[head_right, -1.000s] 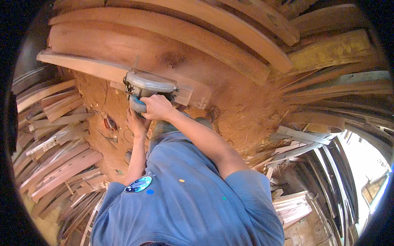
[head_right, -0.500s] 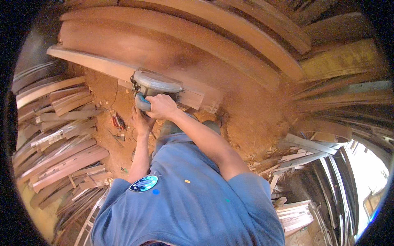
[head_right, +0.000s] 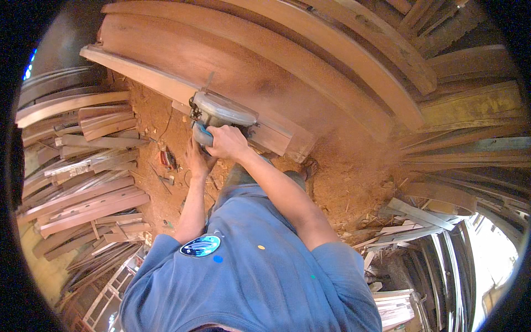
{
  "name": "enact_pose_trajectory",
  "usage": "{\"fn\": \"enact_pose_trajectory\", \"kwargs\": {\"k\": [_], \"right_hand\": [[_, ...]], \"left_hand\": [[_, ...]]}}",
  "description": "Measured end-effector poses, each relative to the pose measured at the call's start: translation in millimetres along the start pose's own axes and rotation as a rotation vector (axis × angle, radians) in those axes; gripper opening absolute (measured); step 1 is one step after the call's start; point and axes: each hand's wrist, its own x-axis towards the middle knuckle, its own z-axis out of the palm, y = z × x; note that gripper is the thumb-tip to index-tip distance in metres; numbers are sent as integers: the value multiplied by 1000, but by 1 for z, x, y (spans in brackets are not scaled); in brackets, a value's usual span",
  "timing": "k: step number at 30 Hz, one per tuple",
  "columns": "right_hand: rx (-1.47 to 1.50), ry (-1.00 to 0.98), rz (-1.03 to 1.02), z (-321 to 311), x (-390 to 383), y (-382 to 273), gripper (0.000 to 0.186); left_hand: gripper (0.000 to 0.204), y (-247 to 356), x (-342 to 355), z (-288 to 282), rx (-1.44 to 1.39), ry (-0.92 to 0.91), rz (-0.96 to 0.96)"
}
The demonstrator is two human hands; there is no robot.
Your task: The person uses an electric planer to smooth the surface of a long wooden plank. After setting the planer aside, they pick up a circular saw and cut the plank into smaller sections.
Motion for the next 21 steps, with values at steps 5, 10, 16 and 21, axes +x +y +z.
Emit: {"fn": "enact_pose_trajectory", "kwargs": {"k": [5,10,16,21], "right_hand": [[-1,-53,33,0,2,1,35],[-10,-55,39,1,4,4,38],[-5,-66,37,1,5,5,38],[0,10,-14,7,7,9,32]], "left_hand": [[112,0,0,-1,-12,-30,-20],[115,2,2,-1,-42,-38,-26],[116,-3,2,3,6,-28,-4],[114,-6,5,6,0,-37,-14]]}}
